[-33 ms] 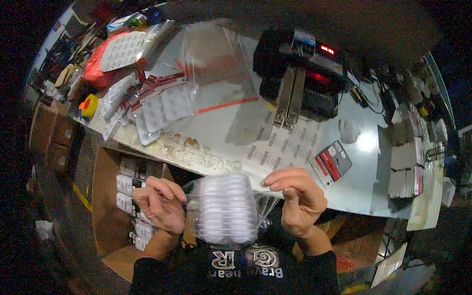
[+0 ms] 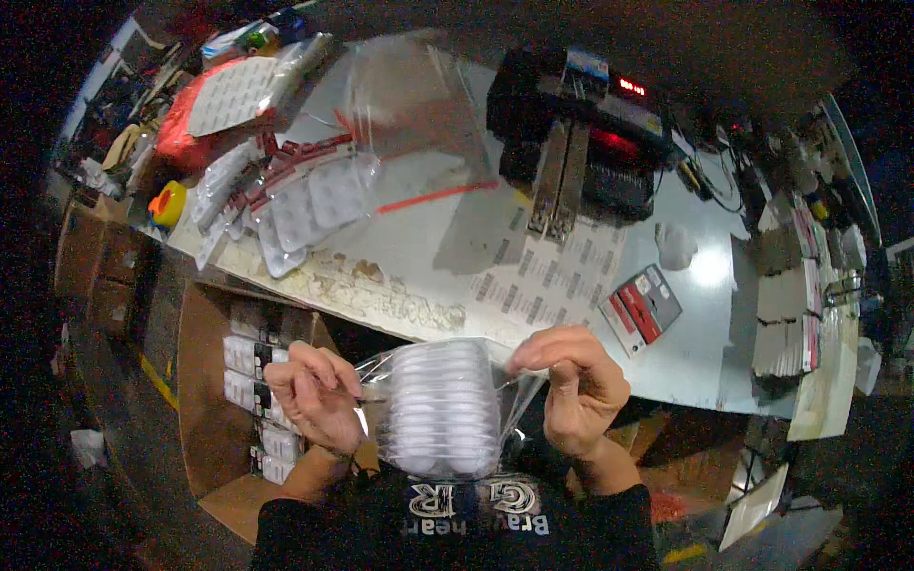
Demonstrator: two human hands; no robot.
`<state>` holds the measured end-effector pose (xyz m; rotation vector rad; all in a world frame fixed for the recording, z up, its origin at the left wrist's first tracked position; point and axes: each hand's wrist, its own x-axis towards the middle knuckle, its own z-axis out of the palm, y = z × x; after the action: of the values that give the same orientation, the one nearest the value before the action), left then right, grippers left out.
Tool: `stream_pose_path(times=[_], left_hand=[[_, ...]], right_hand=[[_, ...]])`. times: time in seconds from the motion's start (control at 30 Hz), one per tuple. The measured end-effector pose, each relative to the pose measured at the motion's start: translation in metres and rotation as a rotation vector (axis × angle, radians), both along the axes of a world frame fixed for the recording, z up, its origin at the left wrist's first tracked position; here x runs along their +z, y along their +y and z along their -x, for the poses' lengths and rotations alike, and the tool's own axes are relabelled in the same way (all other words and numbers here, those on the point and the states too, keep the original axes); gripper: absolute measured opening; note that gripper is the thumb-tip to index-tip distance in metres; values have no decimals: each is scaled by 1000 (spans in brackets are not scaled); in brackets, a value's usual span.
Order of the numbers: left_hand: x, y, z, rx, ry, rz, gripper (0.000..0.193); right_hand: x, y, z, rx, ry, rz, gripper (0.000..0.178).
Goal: The person places white plastic mixing palettes into clear plastic bags, seals them with a heat sealer, and stacks the finished packages. They then gather the sealed units and place them into a larger clear bag, preparing them for shipment.
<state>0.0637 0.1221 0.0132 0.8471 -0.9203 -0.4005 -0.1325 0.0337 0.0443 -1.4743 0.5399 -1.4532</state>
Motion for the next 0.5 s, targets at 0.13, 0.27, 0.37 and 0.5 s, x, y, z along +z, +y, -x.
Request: stream_pose_path(times=[0.13, 0.27, 0.37, 0.5], left_hand=[[-28, 15, 13, 85, 51, -127, 13], [-39, 15, 15, -2, 230, -469, 16], [-40, 15, 16, -51, 413, -444, 18], [-46, 17, 13, -30, 595, -551, 19]], right_hand=[[-25, 23, 14, -104, 200, -209, 21], [-45, 26, 17, -97, 248, -622, 23], [-53, 23, 17, -52, 119, -853, 24], [-61, 20, 25, 80, -45, -1026, 24]])
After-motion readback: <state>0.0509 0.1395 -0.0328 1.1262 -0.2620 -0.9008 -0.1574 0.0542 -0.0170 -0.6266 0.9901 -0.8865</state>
